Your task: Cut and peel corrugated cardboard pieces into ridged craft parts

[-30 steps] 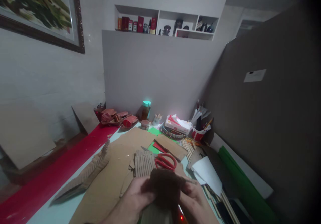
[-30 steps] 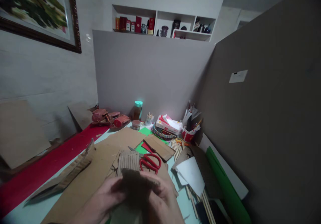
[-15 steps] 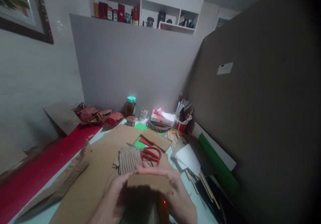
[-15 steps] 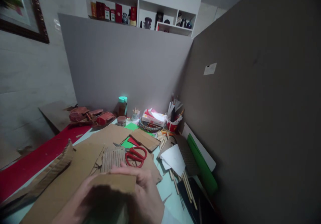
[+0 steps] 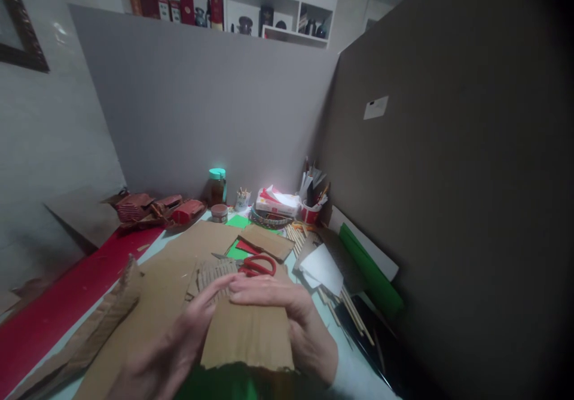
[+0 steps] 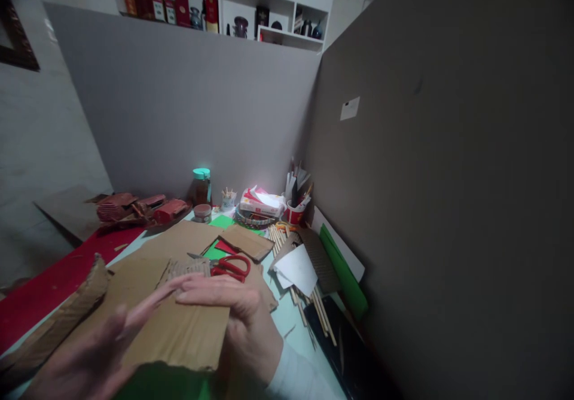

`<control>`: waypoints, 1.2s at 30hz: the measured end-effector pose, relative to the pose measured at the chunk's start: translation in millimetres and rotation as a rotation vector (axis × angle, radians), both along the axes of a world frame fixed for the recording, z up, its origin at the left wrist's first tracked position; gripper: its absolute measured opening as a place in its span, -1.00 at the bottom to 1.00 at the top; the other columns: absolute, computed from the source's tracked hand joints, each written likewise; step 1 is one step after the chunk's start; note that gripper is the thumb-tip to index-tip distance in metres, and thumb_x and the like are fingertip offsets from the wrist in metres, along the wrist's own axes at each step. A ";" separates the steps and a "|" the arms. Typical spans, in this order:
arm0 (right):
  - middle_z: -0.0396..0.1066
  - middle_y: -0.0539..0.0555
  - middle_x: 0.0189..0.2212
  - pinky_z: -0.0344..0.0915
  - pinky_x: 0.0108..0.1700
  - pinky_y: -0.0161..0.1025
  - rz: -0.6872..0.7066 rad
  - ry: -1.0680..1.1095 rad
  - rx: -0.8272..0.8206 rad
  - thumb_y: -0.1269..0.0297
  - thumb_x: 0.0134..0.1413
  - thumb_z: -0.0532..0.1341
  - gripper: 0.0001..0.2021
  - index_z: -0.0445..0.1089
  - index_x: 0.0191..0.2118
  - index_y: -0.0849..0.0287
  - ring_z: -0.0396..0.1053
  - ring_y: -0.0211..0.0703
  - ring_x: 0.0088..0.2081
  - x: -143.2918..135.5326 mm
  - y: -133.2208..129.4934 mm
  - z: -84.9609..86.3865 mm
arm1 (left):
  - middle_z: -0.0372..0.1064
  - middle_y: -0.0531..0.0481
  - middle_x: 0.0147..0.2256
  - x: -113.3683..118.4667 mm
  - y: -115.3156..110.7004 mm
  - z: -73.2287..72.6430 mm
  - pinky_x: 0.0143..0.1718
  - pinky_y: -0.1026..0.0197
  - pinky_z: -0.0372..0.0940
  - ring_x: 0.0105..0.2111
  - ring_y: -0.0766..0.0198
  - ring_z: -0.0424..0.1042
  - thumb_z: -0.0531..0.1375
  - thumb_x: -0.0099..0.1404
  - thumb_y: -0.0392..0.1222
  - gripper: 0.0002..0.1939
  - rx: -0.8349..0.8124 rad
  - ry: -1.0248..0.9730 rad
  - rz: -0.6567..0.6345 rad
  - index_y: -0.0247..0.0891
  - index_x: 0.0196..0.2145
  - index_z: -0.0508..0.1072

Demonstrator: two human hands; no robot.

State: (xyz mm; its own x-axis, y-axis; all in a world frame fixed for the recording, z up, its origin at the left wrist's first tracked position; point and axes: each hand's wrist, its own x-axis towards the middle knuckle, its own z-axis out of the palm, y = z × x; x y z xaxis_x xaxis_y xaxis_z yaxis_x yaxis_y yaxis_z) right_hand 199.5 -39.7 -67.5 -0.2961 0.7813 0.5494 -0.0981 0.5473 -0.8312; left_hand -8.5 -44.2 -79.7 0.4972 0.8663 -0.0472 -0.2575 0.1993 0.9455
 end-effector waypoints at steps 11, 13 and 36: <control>0.48 0.17 0.08 0.32 0.12 -0.16 0.134 -0.306 0.111 0.54 0.24 0.15 -0.58 0.38 0.18 0.16 0.43 -0.12 0.09 -7.3 -13.6 1.0 | -0.15 0.33 0.43 -58.5 -18.3 -9.5 0.38 -0.11 -0.16 0.40 -0.03 -0.13 0.33 0.11 0.12 -0.05 0.555 0.762 -0.084 0.41 0.31 -0.12; 0.49 0.20 0.05 0.35 0.10 -0.10 0.091 -0.438 0.032 0.58 0.20 0.09 -0.53 0.34 0.20 0.20 0.45 -0.08 0.05 -5.0 -21.1 1.4 | -0.15 0.36 0.43 -70.1 -27.0 -15.2 0.37 -0.09 -0.14 0.40 0.03 -0.12 0.30 0.17 0.07 -0.08 0.530 0.809 -0.100 0.45 0.30 -0.18; 0.40 0.29 -0.01 0.28 0.06 0.10 -0.077 -1.059 0.164 -0.07 0.20 0.20 -0.45 0.33 0.08 0.34 0.29 0.15 -0.04 -51.1 -58.2 -30.9 | -0.02 -0.05 0.40 -68.2 -67.3 -82.1 0.19 -0.18 0.17 0.32 -0.06 0.07 0.07 0.37 -0.01 -0.16 0.905 1.147 0.061 0.32 0.34 -0.47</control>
